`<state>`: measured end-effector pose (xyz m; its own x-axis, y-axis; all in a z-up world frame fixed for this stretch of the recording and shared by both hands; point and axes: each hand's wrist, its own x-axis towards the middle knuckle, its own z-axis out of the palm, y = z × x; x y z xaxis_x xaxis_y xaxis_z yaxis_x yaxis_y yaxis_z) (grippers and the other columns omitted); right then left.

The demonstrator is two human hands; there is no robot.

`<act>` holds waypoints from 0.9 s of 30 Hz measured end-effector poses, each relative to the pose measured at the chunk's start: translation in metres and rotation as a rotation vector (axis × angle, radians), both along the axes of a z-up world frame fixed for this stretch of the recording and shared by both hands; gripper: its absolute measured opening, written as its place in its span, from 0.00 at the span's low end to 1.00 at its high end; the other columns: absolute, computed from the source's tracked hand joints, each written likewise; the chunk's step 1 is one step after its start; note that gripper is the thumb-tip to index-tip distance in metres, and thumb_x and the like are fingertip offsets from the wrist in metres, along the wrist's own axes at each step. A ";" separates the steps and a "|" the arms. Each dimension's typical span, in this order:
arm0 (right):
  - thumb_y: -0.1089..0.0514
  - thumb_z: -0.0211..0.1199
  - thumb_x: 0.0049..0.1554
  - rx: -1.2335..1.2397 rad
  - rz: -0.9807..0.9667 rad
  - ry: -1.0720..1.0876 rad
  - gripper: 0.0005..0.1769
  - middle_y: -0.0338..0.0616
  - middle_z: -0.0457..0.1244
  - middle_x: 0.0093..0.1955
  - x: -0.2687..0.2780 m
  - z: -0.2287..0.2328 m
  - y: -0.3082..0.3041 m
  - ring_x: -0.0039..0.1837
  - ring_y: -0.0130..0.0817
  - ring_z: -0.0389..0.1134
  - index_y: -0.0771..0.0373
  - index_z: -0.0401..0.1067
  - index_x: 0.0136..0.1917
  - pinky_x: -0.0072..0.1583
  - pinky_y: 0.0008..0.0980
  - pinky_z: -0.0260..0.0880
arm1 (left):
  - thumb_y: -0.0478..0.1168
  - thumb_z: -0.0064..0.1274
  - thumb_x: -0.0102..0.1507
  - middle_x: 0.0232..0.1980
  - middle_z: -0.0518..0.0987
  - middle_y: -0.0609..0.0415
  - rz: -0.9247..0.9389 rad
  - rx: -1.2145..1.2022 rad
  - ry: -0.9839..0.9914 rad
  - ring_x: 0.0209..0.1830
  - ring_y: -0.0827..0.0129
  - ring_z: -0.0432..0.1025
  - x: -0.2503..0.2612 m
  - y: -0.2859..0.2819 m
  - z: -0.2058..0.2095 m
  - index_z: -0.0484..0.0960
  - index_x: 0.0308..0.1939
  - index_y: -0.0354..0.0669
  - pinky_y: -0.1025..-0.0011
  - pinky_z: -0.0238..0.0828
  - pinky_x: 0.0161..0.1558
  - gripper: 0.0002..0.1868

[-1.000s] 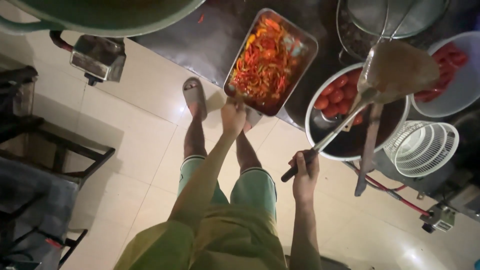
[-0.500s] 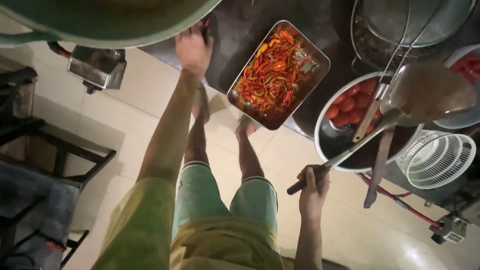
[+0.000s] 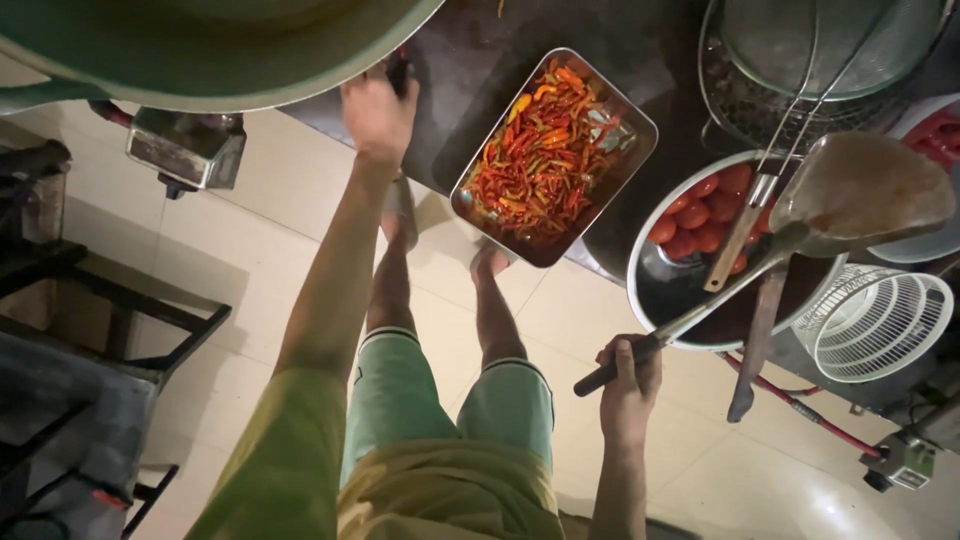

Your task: The person fries sliced red peppers in a large wok, scoops them into a metal tray, then adds whole tomatoes to the hot oil and stirs them. The person uses a slotted spoon and a spatula to manage the frying process.

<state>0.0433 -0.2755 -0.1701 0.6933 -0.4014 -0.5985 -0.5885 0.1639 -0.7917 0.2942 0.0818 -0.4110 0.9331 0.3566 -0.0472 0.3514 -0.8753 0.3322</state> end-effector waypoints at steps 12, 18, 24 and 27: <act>0.60 0.54 0.65 0.090 -0.043 0.002 0.05 0.39 0.59 0.37 0.002 0.008 0.005 0.39 0.28 0.59 0.59 0.65 0.45 0.49 0.32 0.64 | 0.36 0.58 0.59 0.40 0.80 0.50 -0.457 -0.190 -0.231 0.36 0.65 0.74 -0.035 -0.104 0.127 0.83 0.43 0.40 0.70 0.75 0.34 0.09; 0.61 0.53 0.66 0.044 -0.053 0.009 0.05 0.40 0.59 0.38 0.003 0.021 0.001 0.39 0.30 0.59 0.59 0.65 0.45 0.49 0.33 0.64 | 0.43 0.61 0.63 0.47 0.75 0.46 -0.189 -0.320 -0.051 0.39 0.54 0.77 0.037 -0.103 0.094 0.78 0.46 0.49 0.57 0.80 0.37 0.10; 0.59 0.56 0.65 0.058 -0.119 0.013 0.05 0.40 0.59 0.39 -0.017 0.013 -0.007 0.39 0.30 0.60 0.60 0.65 0.46 0.48 0.33 0.65 | 0.44 0.67 0.60 0.37 0.86 0.51 -0.205 -0.168 -0.030 0.38 0.63 0.81 0.107 -0.108 0.032 0.86 0.41 0.40 0.71 0.84 0.44 0.12; 0.59 0.55 0.65 0.046 -0.108 0.045 0.05 0.39 0.59 0.39 -0.015 0.021 -0.007 0.40 0.30 0.59 0.59 0.65 0.46 0.49 0.33 0.64 | 0.45 0.70 0.58 0.40 0.84 0.49 -0.317 0.023 -0.142 0.41 0.55 0.78 0.116 -0.105 0.005 0.83 0.44 0.45 0.61 0.71 0.56 0.16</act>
